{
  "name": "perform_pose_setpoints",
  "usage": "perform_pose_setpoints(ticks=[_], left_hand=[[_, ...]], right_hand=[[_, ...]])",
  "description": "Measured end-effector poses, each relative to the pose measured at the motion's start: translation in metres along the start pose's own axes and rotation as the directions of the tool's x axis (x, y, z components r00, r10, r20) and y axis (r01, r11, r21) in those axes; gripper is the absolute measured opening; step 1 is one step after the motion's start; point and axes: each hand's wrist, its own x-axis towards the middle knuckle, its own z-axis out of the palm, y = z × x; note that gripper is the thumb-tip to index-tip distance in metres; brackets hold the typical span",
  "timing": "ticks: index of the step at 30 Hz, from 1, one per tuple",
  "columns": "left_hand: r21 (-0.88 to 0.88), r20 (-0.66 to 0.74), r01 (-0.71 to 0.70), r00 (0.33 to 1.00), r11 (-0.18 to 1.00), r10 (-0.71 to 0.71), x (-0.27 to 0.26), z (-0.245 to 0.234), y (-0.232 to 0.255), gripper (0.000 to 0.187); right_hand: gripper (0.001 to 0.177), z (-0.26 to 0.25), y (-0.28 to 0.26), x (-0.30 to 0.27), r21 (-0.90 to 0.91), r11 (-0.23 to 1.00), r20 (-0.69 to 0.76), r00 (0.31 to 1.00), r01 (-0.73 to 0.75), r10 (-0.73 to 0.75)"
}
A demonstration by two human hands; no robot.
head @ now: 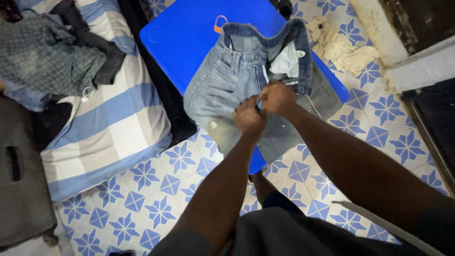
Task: The person takes a pair of jeans, folds them repeatedly on a blue surface, and places them into a suitcase.
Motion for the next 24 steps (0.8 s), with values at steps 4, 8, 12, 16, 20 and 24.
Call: perform_pose_setpoints(ticks=[4,8,12,16,20,24], left_hand=[[0.053,-0.004,0.008,1.000,0.999,-0.008,0.008,0.001,0.007,0.037],[0.138,-0.007,0.004,1.000,0.990,-0.003,0.011,0.010,0.000,0.016],[0.144,-0.044,-0.010,0.999,0.990,0.017,0.014,0.011,0.000,0.017],[0.172,0.003,0.043,0.999,0.984,-0.044,0.012,0.009,0.008,0.014],[0.143,0.026,0.035,0.999,0.989,-0.039,0.013,0.011,0.009,0.014],[0.041,-0.027,0.034,0.999,0.999,-0.033,0.009,0.018,0.001,0.011]], right_hand=[[0.084,0.019,0.040,-0.021,0.018,0.906,-0.772,0.570,-0.423,0.282],[0.073,0.022,0.084,-0.035,0.521,0.775,-0.430,0.674,-0.358,0.601],[0.051,-0.006,0.085,-0.040,0.588,0.736,-0.221,0.809,-0.335,0.544],[0.034,-0.031,0.058,-0.030,0.853,0.506,-0.194,0.822,-0.128,0.536],[0.050,-0.040,0.027,-0.001,0.980,0.197,-0.163,0.733,0.040,0.661],[0.051,-0.056,0.012,0.000,0.409,0.904,-0.646,0.741,0.129,0.186]])
